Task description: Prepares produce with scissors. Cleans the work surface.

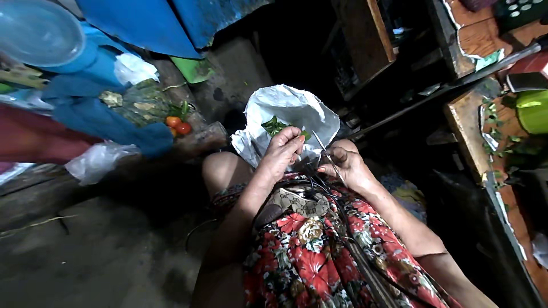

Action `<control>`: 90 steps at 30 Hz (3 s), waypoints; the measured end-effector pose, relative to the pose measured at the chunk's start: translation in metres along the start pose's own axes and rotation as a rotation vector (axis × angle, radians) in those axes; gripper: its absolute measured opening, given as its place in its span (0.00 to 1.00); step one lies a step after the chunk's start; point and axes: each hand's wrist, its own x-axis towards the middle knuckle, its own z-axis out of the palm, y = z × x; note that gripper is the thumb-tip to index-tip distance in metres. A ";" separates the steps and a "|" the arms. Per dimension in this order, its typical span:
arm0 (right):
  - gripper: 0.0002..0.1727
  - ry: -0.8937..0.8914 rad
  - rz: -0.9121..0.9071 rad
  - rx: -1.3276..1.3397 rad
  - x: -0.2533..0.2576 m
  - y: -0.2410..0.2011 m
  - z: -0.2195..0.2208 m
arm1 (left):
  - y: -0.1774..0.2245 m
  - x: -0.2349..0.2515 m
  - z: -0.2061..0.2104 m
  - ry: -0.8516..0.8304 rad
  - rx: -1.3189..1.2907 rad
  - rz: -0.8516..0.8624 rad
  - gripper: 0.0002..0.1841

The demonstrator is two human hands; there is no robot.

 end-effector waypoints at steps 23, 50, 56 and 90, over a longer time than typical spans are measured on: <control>0.21 -0.012 -0.015 -0.032 0.003 -0.002 0.003 | 0.005 -0.007 0.001 -0.068 0.101 -0.008 0.07; 0.27 -0.008 0.057 -0.071 0.004 -0.006 0.003 | 0.008 -0.011 -0.001 0.002 0.054 0.045 0.06; 0.26 -0.045 0.073 -0.110 0.004 -0.005 0.003 | 0.008 -0.009 0.004 -0.030 0.061 0.036 0.08; 0.18 0.140 0.013 -0.247 0.002 0.005 -0.010 | -0.040 0.024 -0.052 0.232 0.246 -0.080 0.29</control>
